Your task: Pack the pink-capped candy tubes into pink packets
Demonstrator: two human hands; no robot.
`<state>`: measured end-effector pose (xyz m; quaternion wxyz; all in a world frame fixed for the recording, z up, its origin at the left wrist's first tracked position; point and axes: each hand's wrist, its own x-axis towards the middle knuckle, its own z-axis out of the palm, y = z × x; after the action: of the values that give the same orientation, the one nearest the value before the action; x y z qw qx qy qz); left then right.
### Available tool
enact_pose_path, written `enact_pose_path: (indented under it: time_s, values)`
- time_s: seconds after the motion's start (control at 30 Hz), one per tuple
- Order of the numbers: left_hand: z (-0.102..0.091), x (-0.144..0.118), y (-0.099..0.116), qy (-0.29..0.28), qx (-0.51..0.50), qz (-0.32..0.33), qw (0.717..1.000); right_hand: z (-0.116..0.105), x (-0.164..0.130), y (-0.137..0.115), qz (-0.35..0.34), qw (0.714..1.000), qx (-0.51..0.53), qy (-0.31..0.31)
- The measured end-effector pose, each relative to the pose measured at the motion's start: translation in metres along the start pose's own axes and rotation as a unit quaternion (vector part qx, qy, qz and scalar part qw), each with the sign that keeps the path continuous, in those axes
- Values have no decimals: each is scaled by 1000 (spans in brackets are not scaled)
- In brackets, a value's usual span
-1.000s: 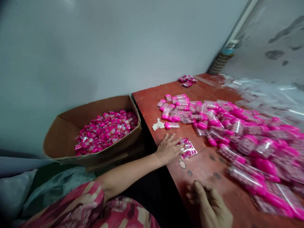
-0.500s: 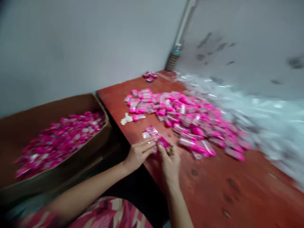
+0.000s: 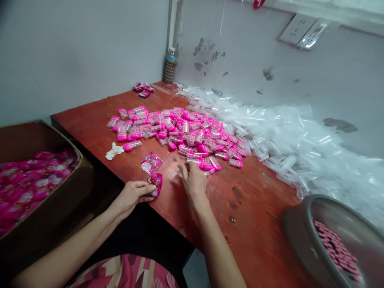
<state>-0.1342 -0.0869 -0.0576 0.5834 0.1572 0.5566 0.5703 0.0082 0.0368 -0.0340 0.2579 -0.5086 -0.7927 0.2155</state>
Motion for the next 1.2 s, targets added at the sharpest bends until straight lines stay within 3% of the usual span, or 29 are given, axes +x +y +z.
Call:
enact_pose_path:
  time_s: [0.07,0.17,0.33,0.4,0.47,0.6,0.77,0.97,1.2]
  values:
    - [3,0,0,13,-38,-13,999,-3,15,6,24,986,-146,70]
    - [4,2,-1,23,-110,-27,993,-1,26,14,2,965,-250,75]
    - [-6,6,0,33,-220,-15,975,-4,7,37,-224,952,-200,-51]
    - [-8,7,-1,36,-235,-11,971,-9,-5,47,-276,945,-145,-98]
    - [-7,9,-2,38,-241,-6,970,-14,-14,53,-264,954,-104,-100]
    - [-3,10,-5,38,-240,8,970,-12,-13,49,-218,970,-94,-46]
    - [-2,10,-7,36,-242,15,969,3,4,39,-278,942,-154,-111]
    - [-2,8,-7,37,-246,5,969,4,22,35,-323,914,-171,-173]
    - [0,7,-5,40,-274,2,961,16,31,40,-312,923,-187,-127]
